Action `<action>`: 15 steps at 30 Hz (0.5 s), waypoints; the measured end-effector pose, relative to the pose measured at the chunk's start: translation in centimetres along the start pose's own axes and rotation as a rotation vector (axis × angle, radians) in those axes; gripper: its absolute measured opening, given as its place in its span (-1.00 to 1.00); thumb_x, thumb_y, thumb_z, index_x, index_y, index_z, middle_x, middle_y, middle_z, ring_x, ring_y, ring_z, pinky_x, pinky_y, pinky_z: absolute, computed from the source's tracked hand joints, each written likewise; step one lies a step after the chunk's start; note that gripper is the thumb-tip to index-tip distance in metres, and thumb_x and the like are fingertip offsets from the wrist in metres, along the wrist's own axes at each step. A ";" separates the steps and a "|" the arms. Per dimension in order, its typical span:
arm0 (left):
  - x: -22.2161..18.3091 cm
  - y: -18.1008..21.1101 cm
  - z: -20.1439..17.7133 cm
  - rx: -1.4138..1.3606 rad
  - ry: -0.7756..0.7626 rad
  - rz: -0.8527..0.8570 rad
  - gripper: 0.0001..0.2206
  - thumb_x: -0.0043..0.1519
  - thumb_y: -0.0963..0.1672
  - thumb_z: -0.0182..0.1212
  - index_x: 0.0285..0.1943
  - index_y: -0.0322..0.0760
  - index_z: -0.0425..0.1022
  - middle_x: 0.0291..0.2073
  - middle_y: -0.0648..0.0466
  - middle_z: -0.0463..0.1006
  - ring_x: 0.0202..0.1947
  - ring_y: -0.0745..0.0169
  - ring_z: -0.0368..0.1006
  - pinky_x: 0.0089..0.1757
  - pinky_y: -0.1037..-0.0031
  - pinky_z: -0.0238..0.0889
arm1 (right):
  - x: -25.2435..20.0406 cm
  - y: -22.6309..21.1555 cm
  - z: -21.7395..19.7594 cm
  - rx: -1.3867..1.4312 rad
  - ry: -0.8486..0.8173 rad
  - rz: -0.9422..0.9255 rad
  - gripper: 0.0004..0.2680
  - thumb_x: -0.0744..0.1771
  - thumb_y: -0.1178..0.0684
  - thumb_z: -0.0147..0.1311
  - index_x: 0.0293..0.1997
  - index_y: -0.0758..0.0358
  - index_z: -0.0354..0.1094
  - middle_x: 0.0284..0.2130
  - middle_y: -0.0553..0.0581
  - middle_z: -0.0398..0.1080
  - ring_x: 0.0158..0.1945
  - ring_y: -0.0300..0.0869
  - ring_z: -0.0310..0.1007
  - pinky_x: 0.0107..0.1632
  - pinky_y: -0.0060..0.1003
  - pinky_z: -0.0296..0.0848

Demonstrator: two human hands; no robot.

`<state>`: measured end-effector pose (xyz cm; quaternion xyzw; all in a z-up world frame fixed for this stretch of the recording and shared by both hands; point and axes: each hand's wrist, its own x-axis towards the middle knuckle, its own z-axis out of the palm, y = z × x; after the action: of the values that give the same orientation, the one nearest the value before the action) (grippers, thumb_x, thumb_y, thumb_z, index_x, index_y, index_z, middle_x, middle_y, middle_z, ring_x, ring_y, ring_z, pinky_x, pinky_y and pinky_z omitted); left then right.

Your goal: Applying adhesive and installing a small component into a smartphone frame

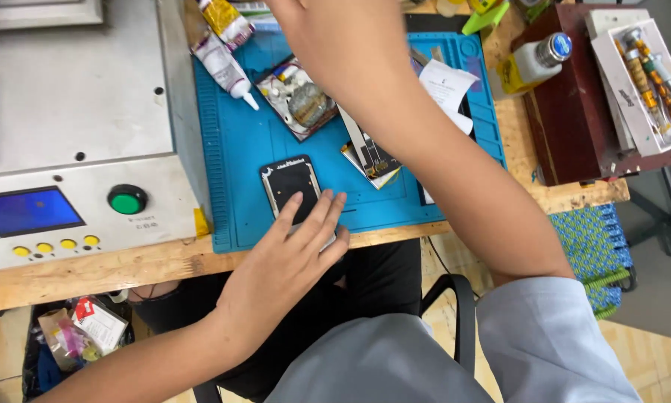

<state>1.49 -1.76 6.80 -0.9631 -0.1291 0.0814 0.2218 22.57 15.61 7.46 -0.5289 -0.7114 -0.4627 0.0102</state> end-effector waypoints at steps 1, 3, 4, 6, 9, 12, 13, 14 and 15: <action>0.0 -0.1 -0.2 -0.008 -0.015 0.005 -0.46 0.33 -0.01 0.00 0.55 -0.01 0.15 0.70 -0.18 0.07 0.65 -0.17 0.01 0.47 -0.11 -0.05 | -1.0 2.5 -5.4 0.592 0.006 0.059 -0.89 0.41 0.28 0.14 -0.09 0.13 0.35 -0.40 -0.02 0.32 -0.40 -0.16 0.21 -0.30 -0.18 0.15; -0.1 -0.3 -0.2 -0.018 -0.030 0.016 -0.47 0.32 0.00 0.03 0.52 -0.01 0.17 0.70 -0.16 0.07 0.66 -0.18 0.00 0.47 -0.11 -0.05 | -6.0 6.8 -12.3 1.183 0.022 0.138 -0.96 0.57 0.27 0.03 0.05 0.31 0.34 -0.19 0.17 0.46 -0.19 -0.01 0.40 -0.02 -0.02 0.34; -0.2 -0.2 0.0 -0.062 -0.002 -0.036 -0.47 0.33 0.01 0.02 0.54 0.02 0.18 0.71 -0.18 0.07 0.67 -0.18 0.01 0.47 -0.07 -0.04 | -8.7 6.6 -13.3 1.237 -0.177 0.215 -0.97 0.52 0.23 0.12 -0.01 0.27 0.37 -0.20 0.12 0.47 -0.14 -0.01 0.39 0.00 -0.06 0.34; -0.6 -0.1 0.2 -0.109 0.019 -0.089 -0.46 0.34 0.02 0.01 0.56 0.06 0.19 0.71 -0.19 0.07 0.67 -0.18 0.01 0.47 -0.03 -0.03 | -13.8 5.2 -13.7 1.290 -0.385 0.281 -0.95 0.47 0.19 0.21 -0.07 0.23 0.41 -0.22 0.08 0.49 -0.10 -0.01 0.37 0.01 -0.11 0.33; -2.1 -0.1 -0.2 -0.247 0.125 -0.189 -0.51 0.39 -0.02 0.02 0.57 0.09 0.30 0.65 -0.22 0.20 0.58 -0.10 0.20 0.41 0.08 0.12 | -19.4 1.9 -12.3 1.336 -0.411 0.297 -0.89 0.42 0.10 0.28 -0.06 0.25 0.43 -0.21 0.13 0.46 -0.08 -0.01 0.39 0.02 -0.14 0.31; -4.1 -0.2 -1.3 -0.364 0.139 -0.303 -0.53 0.50 -0.08 -0.08 0.65 0.08 0.22 0.63 -0.23 0.20 0.57 -0.17 0.21 0.38 0.06 0.21 | -21.1 -0.3 -11.9 1.401 -0.376 0.412 -0.91 0.44 0.11 0.20 -0.01 0.28 0.47 -0.14 0.18 0.48 -0.08 0.02 0.40 0.03 -0.15 0.33; -4.7 -0.1 -1.8 -0.404 0.172 -0.368 -0.52 0.47 -0.17 -0.03 0.62 0.05 0.27 0.58 -0.23 0.28 0.53 -0.18 0.27 0.40 0.09 0.22 | -21.1 -0.6 -11.8 1.405 -0.369 0.410 -0.93 0.44 0.14 0.20 -0.02 0.29 0.45 -0.15 0.18 0.48 -0.08 0.03 0.42 0.03 -0.14 0.37; -5.4 -0.1 -2.3 -0.439 0.207 -0.429 -0.49 0.44 -0.27 0.02 0.59 0.02 0.33 0.54 -0.24 0.36 0.49 -0.18 0.34 0.41 0.12 0.23 | -21.0 -1.0 -11.7 1.408 -0.357 0.412 -0.94 0.44 0.17 0.20 -0.03 0.30 0.44 -0.15 0.19 0.48 -0.09 0.03 0.44 0.02 -0.13 0.41; -5.9 0.4 -2.5 -0.434 0.193 -0.426 -0.49 0.44 -0.27 0.02 0.59 0.02 0.33 0.54 -0.24 0.36 0.49 -0.18 0.34 0.41 0.12 0.23 | -20.9 -1.3 -11.5 1.421 -0.354 0.418 -0.94 0.44 0.17 0.20 -0.03 0.30 0.44 -0.15 0.19 0.48 -0.09 0.03 0.44 0.02 -0.13 0.41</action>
<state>-3.53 -4.76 9.45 -0.9425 -0.3205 -0.0883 0.0343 25.36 -7.68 2.68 -0.5852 -0.7142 0.2100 0.3214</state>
